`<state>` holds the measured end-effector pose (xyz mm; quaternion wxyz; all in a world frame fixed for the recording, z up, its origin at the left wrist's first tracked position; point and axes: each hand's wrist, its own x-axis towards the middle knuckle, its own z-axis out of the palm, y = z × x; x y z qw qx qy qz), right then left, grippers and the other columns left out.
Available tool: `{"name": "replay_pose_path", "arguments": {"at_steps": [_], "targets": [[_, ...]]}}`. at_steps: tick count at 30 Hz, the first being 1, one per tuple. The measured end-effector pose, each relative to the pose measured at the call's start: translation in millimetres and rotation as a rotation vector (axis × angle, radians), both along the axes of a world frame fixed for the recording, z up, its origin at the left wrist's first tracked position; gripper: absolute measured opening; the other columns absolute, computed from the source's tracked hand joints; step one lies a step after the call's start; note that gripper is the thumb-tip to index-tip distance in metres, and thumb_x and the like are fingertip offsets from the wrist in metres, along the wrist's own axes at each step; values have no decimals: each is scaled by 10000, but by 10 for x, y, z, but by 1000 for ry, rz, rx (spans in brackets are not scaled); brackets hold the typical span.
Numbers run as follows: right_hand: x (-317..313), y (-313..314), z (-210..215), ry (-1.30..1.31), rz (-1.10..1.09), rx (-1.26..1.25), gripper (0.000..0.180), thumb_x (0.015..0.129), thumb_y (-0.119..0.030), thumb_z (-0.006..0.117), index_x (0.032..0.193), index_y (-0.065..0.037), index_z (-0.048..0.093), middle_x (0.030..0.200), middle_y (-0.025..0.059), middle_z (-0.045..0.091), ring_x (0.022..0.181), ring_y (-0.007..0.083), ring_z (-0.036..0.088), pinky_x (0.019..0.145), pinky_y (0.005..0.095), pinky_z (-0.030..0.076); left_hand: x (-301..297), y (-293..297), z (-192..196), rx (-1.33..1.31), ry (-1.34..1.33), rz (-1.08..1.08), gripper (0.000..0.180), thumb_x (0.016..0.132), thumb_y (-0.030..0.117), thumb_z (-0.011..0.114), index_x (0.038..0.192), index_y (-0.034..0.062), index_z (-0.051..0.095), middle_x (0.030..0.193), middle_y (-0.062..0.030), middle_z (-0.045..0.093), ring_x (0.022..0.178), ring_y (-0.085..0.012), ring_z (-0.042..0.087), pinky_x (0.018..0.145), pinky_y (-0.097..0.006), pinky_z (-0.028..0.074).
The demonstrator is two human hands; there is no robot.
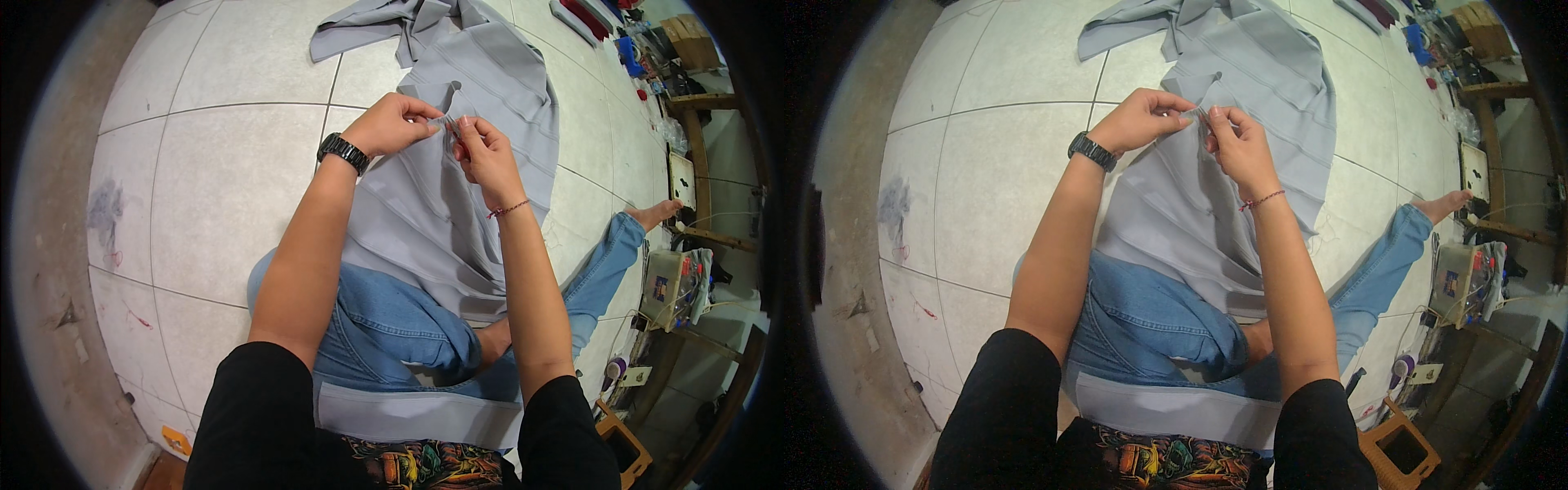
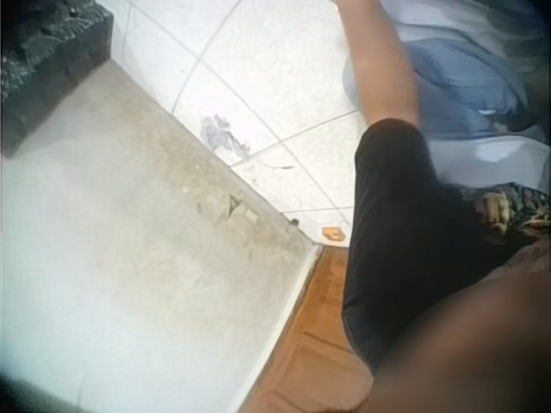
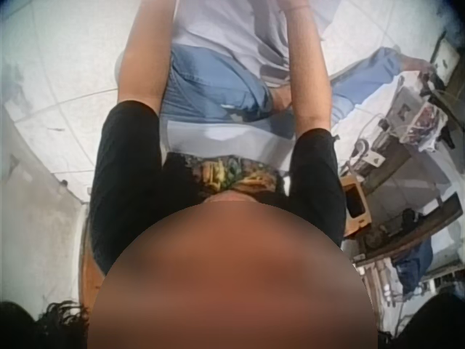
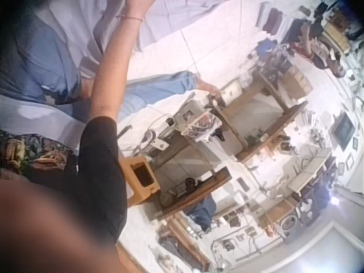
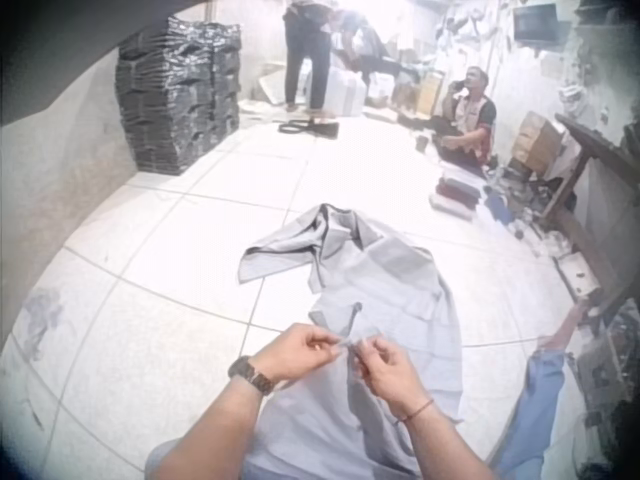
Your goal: The person sits on the floor and uses a red seam ripper to cut horizontal lines into a gray fabric laid out in front of them. They repeatedly puncture the fabric along marked lines, then smooth and adjust the fabric with their hands.
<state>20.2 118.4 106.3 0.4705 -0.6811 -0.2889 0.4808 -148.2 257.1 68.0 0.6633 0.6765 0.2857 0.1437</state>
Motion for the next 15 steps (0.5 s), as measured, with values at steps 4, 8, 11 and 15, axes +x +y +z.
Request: {"name": "replay_pose_path", "arguments": {"at_steps": [4,8,11,15], "targets": [[2,6,-31,-52,10,16,359,1136,-428,607,1117,-91,728,747,-35,596,512,16,346,468,229,243,13,0,10,18,-6,5,362,976,175,806,1298,14,780,924,36,698,830,-65,595,774,-250,494],[-4,16,-50,-85,26,33,359,1134,-432,611,1116,-93,728,745,-37,596,517,16,356,469,229,251,14,-3,22,27,-11,0,363,975,178,804,1299,16,783,922,38,698,842,-69,600,783,-255,498],[-4,26,-48,-92,21,38,370,1123,-416,629,1088,-66,744,743,-27,623,627,40,469,567,235,343,0,6,34,17,0,-2,366,974,178,806,1301,17,784,919,35,702,856,-76,612,801,-260,510],[-17,27,-86,-75,-9,77,351,1118,-374,646,1053,-42,741,735,-26,623,674,53,513,613,242,387,1,-11,17,14,-28,23,373,972,179,809,1307,17,785,978,-1,756,892,-93,646,840,-265,529]]}}
